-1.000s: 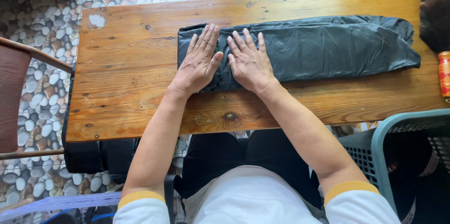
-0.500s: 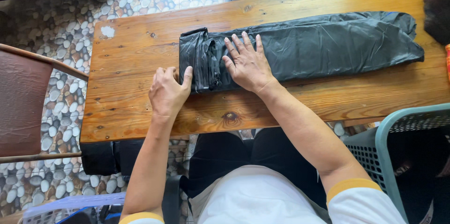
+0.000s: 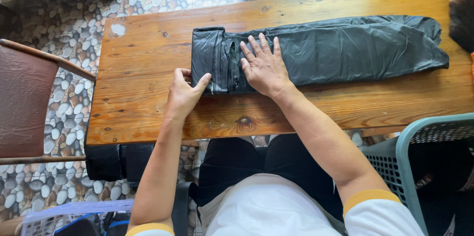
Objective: The person cleans a black bag with a duster, places it in a basket, then retrieves another black bag to clean and fold. They repeatedly dust and fold the bag on a wooden table, then place it in a basket.
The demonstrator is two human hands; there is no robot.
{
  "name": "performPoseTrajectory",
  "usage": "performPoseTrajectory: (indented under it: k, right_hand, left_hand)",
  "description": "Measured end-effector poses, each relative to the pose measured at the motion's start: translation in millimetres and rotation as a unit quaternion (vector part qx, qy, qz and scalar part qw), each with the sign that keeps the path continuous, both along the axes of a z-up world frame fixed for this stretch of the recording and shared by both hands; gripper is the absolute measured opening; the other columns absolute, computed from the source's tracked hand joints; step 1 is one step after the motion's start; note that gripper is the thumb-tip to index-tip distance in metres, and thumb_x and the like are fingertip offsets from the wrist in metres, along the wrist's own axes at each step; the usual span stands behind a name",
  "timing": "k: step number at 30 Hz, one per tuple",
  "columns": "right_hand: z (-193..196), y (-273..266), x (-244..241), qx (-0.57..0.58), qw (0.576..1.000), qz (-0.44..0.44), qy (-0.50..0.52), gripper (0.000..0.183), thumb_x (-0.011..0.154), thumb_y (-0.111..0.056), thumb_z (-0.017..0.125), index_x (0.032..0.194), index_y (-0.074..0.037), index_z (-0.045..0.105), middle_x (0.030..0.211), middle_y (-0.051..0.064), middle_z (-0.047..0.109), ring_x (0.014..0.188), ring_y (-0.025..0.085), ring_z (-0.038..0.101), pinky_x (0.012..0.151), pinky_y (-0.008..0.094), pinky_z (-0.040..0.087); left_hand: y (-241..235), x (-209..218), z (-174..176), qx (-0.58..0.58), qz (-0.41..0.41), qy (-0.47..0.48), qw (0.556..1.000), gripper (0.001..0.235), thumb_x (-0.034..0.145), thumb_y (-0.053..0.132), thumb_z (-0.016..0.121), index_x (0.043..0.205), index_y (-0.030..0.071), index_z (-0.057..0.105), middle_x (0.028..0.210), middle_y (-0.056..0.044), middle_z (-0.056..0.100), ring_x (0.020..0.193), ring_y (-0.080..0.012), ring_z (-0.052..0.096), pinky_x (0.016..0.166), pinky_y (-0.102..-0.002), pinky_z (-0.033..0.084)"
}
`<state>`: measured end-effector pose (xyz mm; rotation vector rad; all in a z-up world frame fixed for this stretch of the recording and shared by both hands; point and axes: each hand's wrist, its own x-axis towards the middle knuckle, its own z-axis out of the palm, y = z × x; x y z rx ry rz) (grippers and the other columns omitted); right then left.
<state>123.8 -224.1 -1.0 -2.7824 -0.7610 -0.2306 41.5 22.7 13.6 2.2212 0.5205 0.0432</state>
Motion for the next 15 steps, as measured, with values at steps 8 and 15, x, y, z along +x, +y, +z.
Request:
performPoseTrajectory:
  k: [8, 15]
  right_hand:
    - [12, -1, -4, 0.028, 0.999, -0.004, 0.015, 0.073, 0.108, -0.065, 0.022, 0.156, -0.017, 0.049, 0.159, 0.018, 0.048, 0.154, 0.04, 0.03, 0.123, 0.066, 0.011]
    - [10, -1, -4, -0.001, 1.0, -0.01, -0.001, 0.076, 0.106, -0.068, 0.029, 0.156, -0.014, 0.05, 0.159, 0.018, 0.048, 0.154, 0.039, 0.031, 0.124, 0.065, 0.012]
  left_hand:
    - [-38, -14, 4, -0.256, 0.074, -0.176, 0.948, 0.062, 0.086, 0.025, 0.089, 0.129, 0.005, 0.049, 0.103, -0.004, 0.061, 0.09, -0.0088, 0.058, 0.06, -0.015, 0.057]
    - [-81, -22, 22, -0.454, 0.154, -0.226, 0.848, 0.05, 0.081, 0.008, 0.09, 0.124, 0.014, 0.066, 0.099, 0.002, 0.064, 0.091, -0.0069, 0.061, 0.083, -0.021, 0.056]
